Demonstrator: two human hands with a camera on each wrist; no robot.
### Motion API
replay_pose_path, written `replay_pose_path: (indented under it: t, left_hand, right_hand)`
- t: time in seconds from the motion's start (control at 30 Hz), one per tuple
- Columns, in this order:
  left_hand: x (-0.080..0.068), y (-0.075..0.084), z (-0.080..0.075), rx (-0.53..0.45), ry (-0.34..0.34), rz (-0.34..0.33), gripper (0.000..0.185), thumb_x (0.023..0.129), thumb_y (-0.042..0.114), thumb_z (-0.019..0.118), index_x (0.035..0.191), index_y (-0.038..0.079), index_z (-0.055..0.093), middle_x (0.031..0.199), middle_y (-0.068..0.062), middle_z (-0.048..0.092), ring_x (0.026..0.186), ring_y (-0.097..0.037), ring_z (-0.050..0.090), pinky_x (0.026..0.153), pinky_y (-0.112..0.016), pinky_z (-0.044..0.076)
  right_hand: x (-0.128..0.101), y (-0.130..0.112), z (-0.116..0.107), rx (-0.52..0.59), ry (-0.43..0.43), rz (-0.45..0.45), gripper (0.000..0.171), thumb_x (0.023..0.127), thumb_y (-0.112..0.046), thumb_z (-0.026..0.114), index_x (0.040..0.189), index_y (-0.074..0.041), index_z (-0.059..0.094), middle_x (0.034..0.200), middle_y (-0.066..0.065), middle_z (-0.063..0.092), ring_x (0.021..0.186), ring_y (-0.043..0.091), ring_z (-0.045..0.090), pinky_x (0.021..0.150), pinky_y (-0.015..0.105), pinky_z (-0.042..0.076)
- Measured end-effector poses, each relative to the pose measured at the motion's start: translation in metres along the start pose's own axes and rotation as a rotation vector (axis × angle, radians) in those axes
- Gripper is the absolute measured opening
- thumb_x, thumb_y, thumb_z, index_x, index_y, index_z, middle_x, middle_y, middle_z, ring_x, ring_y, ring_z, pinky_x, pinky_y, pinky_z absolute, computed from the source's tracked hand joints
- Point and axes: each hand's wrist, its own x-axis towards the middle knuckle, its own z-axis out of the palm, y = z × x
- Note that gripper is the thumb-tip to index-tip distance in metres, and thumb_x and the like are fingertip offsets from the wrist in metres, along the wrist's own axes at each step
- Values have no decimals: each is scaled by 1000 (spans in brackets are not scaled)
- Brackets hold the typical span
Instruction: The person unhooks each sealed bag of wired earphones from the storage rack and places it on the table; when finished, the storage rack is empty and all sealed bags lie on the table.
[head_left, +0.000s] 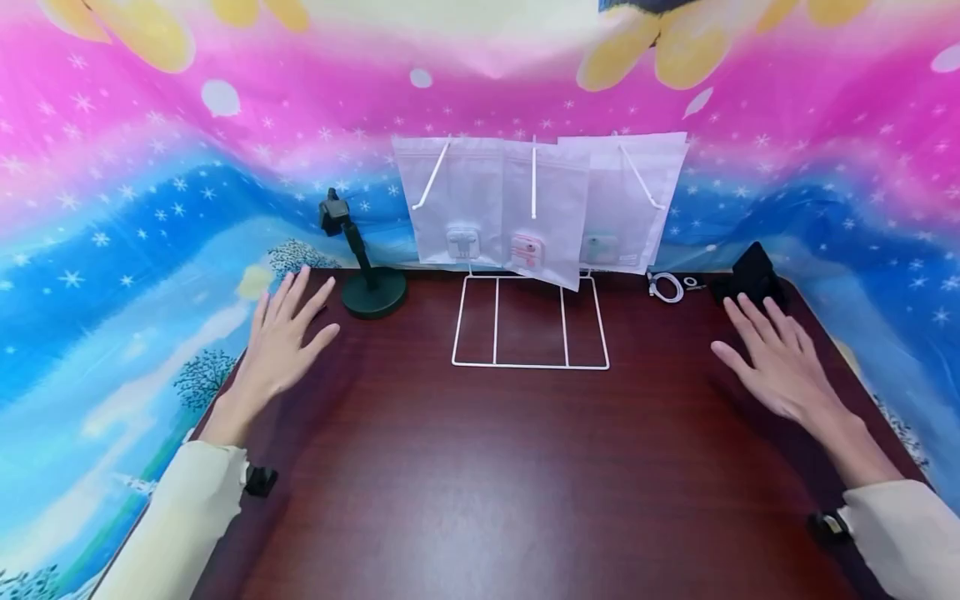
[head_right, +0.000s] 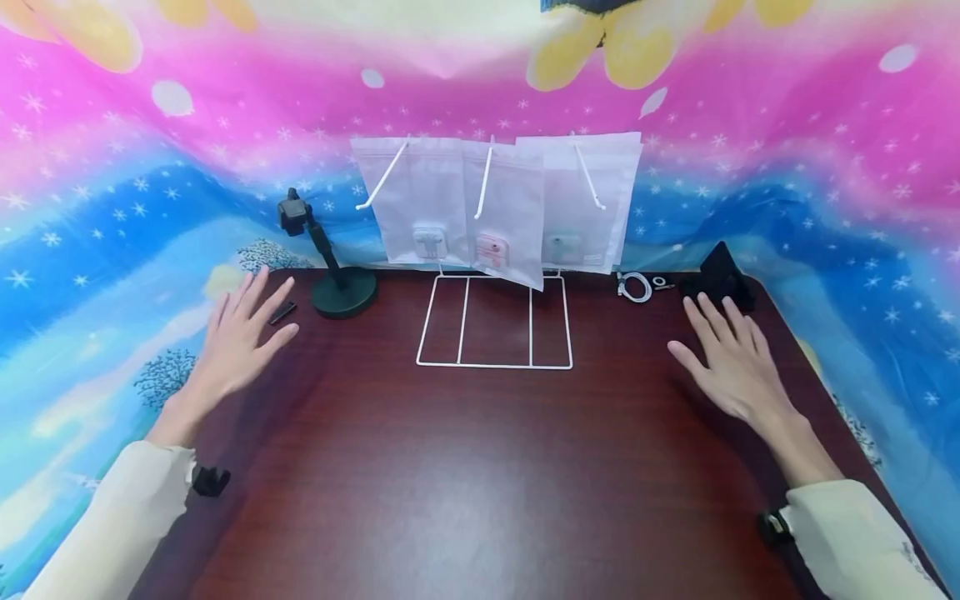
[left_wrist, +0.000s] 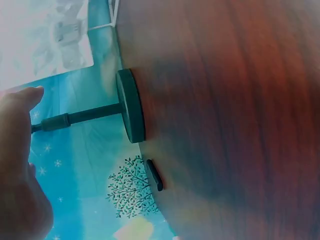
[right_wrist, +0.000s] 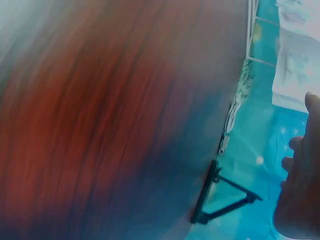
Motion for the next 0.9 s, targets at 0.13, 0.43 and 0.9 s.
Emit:
replay_pose_path:
  t: [0.13,0.43,0.9]
  left_hand:
    - [6,2,-1,-183,0,-47,67,107,41,56,166,31,26,175,-1,5,159,-40,6,120,-72,5]
    - [25,18,-5,-412,-48,-162,64,109,39,55,166,34,27,174,1,13,160,-33,11,118,-73,15]
    - [70,55,-4,-533,-91,-167,62,107,43,56,163,37,31,169,0,29,152,-32,33,120,-57,31]
  right_hand:
    - [9,-11,4,236,-75,26,70,112,-41,41,169,-18,7,174,15,3,158,43,-7,111,80,-1]
    - [37,-52,20,721,-313,124,71,111,-46,44,169,-26,7,174,16,3,157,44,0,117,75,6]
    - [76,-87,71,1048,-346,140,72,103,-17,67,163,-4,29,167,20,29,146,42,39,93,13,46]
